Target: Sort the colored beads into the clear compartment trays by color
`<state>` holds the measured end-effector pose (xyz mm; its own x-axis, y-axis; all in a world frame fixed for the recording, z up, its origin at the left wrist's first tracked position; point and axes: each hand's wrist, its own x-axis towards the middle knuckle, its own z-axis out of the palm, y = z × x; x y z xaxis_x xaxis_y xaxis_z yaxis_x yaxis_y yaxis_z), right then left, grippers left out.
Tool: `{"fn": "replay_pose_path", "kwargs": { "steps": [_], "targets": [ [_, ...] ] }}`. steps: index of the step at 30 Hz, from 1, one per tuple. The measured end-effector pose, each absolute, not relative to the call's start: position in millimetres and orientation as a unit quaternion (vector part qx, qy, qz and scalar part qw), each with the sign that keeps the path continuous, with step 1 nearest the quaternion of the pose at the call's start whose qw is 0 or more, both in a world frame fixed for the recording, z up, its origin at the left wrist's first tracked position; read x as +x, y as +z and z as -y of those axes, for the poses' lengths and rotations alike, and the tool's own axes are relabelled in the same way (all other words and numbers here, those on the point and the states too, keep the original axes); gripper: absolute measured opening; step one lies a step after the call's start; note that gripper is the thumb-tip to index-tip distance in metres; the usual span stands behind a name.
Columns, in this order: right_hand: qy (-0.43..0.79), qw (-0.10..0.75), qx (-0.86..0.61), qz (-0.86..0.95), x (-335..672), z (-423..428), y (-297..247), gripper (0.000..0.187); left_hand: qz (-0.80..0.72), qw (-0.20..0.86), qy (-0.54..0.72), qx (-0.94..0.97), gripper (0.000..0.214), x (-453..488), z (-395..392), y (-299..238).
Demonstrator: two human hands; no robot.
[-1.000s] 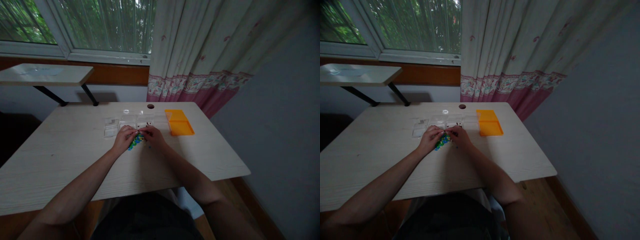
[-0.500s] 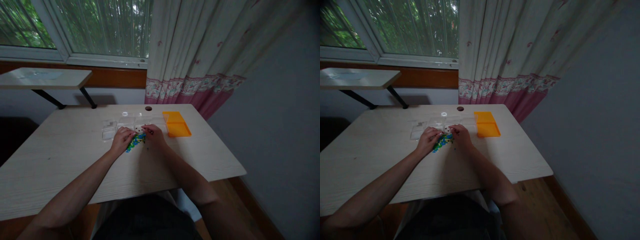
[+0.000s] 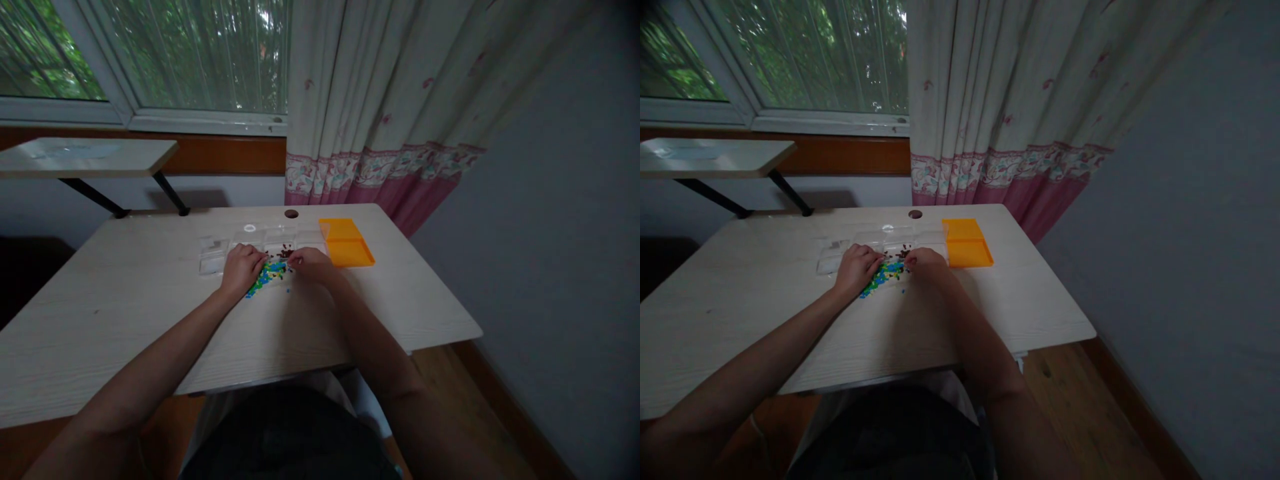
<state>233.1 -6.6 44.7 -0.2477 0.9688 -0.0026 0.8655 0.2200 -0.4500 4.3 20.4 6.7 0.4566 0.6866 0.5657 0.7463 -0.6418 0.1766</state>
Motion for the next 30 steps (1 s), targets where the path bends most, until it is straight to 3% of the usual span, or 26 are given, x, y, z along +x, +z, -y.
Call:
{"fn": "replay_pose_path", "kwargs": {
  "steps": [9,16,30],
  "targets": [
    [0.113,0.099,-0.584,0.798,227.0,14.5,46.3,0.021,0.413,0.074,-0.274,-0.865,0.028,2.4,-33.5,17.8],
    [0.068,0.11,-0.584,0.801,217.8,22.7,41.6,0.025,0.434,0.105,-0.365,-0.817,0.026,1.7,-34.1,9.7],
    [0.088,0.166,-0.581,0.792,219.7,14.8,29.3,0.02,0.411,0.07,-0.315,-0.852,0.026,3.7,-35.7,6.6]
  ]
}}
